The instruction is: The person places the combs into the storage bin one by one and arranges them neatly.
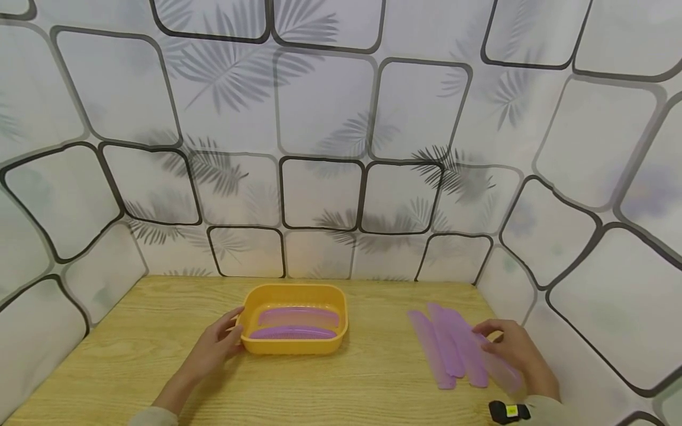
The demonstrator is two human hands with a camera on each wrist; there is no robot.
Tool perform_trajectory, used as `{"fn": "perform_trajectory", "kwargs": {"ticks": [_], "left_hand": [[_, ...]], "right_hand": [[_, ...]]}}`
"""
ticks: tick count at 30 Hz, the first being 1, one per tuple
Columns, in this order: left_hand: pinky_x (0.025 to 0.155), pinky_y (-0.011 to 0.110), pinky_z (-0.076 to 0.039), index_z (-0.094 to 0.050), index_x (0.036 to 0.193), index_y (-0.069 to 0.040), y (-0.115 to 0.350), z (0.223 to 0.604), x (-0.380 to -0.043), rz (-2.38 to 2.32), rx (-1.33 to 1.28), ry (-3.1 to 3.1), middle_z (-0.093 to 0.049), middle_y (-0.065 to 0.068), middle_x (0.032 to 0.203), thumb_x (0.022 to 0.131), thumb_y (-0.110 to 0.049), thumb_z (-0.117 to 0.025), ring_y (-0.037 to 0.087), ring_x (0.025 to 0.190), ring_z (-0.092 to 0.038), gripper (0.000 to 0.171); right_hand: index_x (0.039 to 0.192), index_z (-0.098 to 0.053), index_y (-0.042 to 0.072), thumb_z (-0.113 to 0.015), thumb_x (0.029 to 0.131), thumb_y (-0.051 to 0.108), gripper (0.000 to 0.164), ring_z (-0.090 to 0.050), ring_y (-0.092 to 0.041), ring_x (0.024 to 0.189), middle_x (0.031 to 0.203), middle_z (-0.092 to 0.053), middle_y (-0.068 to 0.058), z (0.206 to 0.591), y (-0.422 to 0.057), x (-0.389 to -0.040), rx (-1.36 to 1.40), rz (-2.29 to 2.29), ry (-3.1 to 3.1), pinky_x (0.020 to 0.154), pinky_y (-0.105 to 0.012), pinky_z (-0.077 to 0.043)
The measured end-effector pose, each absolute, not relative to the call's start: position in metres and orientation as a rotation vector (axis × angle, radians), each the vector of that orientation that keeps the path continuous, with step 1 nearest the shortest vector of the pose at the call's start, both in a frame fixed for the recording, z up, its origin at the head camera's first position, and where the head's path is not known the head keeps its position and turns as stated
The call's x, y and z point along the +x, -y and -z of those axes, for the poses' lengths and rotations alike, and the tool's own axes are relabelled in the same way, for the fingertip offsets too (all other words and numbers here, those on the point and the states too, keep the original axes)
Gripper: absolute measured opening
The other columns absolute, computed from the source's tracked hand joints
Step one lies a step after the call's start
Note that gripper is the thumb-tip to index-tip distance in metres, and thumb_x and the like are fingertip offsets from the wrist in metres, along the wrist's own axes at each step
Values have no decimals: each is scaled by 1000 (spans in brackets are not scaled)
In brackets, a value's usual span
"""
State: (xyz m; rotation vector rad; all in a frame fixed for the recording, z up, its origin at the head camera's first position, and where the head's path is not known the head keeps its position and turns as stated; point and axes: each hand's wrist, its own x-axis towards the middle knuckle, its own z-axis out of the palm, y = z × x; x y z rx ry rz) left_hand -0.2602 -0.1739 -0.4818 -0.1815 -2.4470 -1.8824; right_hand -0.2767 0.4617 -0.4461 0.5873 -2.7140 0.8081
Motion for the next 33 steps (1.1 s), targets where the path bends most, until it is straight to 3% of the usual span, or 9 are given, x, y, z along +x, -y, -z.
{"fn": "perform_trajectory", "kwargs": {"ticks": [6, 15, 33], "left_hand": [[90, 37, -64, -38, 158, -3, 174, 481, -259, 1883, -173, 2442, -49, 34, 149, 109, -15, -52, 47, 132, -57, 52], [91, 40, -64, -39, 157, -3, 174, 480, -261, 1876, -163, 2439, -50, 34, 148, 108, -14, -53, 46, 131, -59, 52], [91, 41, -64, -39, 157, -2, 174, 480, -258, 1878, -177, 2446, -49, 35, 149, 108, -14, -53, 46, 130, -60, 52]], "right_hand": [[101, -74, -4, -80, 83, -1, 20, -60, 9, 80, 90, -75, -3, 444, -457, -278, 660, -839, 2694, 62, -19, -53], [108, -73, -5, -78, 88, 3, 22, -62, 3, 71, 97, -74, -18, 432, -441, -281, 555, -867, 2817, 62, -20, -54], [108, -75, 2, -78, 85, 1, 23, -63, 0, 68, 103, -74, -20, 419, -395, -301, 585, -940, 2813, 60, -22, -54]]}}
